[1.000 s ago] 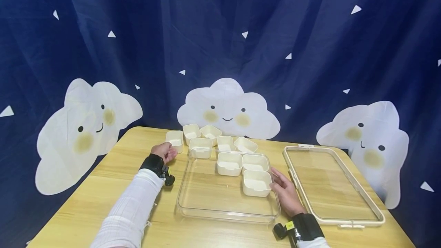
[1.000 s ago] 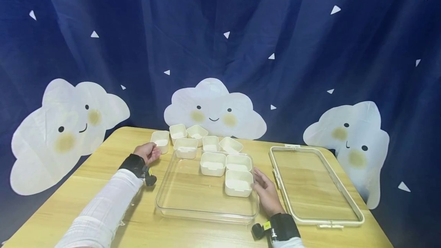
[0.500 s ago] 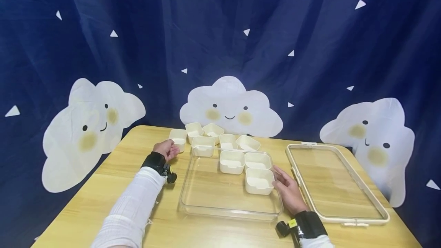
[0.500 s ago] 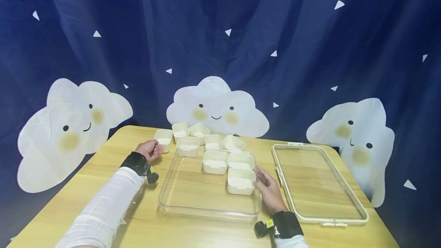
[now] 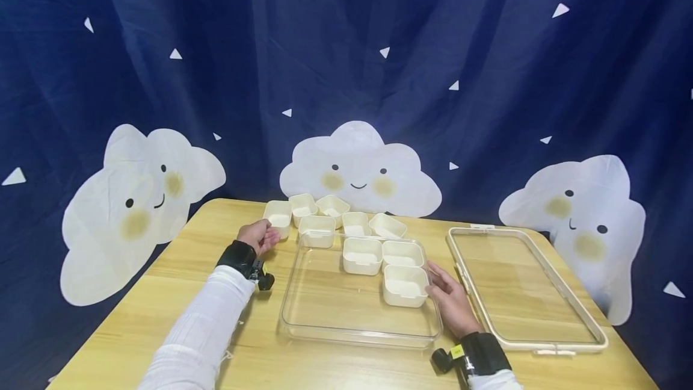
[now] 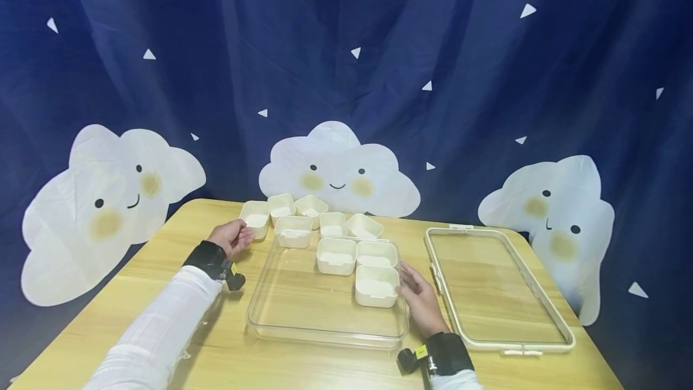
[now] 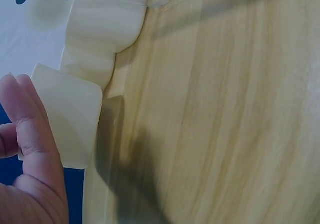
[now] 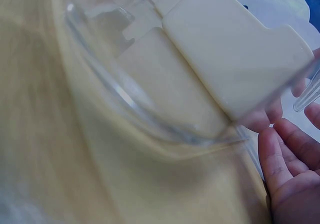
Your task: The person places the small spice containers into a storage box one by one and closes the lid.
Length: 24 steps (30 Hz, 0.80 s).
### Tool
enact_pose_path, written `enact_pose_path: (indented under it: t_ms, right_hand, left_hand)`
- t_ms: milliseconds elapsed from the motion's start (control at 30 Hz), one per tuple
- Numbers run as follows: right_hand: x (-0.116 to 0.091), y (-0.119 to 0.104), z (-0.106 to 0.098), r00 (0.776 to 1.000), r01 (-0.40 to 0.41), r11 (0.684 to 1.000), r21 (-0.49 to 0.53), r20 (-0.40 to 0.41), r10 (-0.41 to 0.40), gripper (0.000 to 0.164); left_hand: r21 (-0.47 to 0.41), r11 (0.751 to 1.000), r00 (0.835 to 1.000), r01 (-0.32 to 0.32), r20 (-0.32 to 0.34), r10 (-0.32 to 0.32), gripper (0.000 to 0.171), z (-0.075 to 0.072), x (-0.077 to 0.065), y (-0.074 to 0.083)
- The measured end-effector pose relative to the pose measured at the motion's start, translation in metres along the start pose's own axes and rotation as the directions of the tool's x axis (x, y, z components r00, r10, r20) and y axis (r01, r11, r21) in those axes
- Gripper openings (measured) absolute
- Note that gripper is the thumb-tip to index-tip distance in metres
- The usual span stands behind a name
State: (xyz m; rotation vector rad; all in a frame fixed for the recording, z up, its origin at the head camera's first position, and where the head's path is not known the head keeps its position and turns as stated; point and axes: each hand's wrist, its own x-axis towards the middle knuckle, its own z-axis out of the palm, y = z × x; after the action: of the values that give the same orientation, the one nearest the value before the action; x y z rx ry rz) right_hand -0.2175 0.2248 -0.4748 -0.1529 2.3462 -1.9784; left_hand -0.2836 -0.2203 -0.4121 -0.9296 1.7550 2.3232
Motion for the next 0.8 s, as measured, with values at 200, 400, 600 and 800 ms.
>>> enact_pose_path:
  t_ms: [200,400,600,800]
  right_hand:
    - [0.0008,0.0007,0.0015,1.000,-0.002,1.000,0.007,-0.005,0.002,0.057]
    - [0.0005,0.0012,0.0025,1.000,0.002,1.000,0.015,-0.012,-0.002,0.057]
    - [-0.0004,-0.0001,0.0022,1.000,-0.001,1.000,0.012,-0.004,0.001,0.056]
    - [-0.0006,-0.0009,0.0023,1.000,0.001,1.000,0.014,-0.004,-0.001,0.056]
  left_hand:
    - [0.028,1.000,1.000,-0.009,-0.006,0.009,0.022,-0.0011,-0.0020,0.0032]
    - [0.059,0.998,1.000,-0.018,0.012,0.017,0.024,-0.0040,-0.0061,0.0058]
    - [0.090,0.995,0.999,-0.046,0.005,0.045,0.026,-0.0044,-0.0077,0.0073]
    - [0.108,0.992,0.998,-0.065,-0.007,0.067,0.026,-0.0059,-0.0078,0.0095]
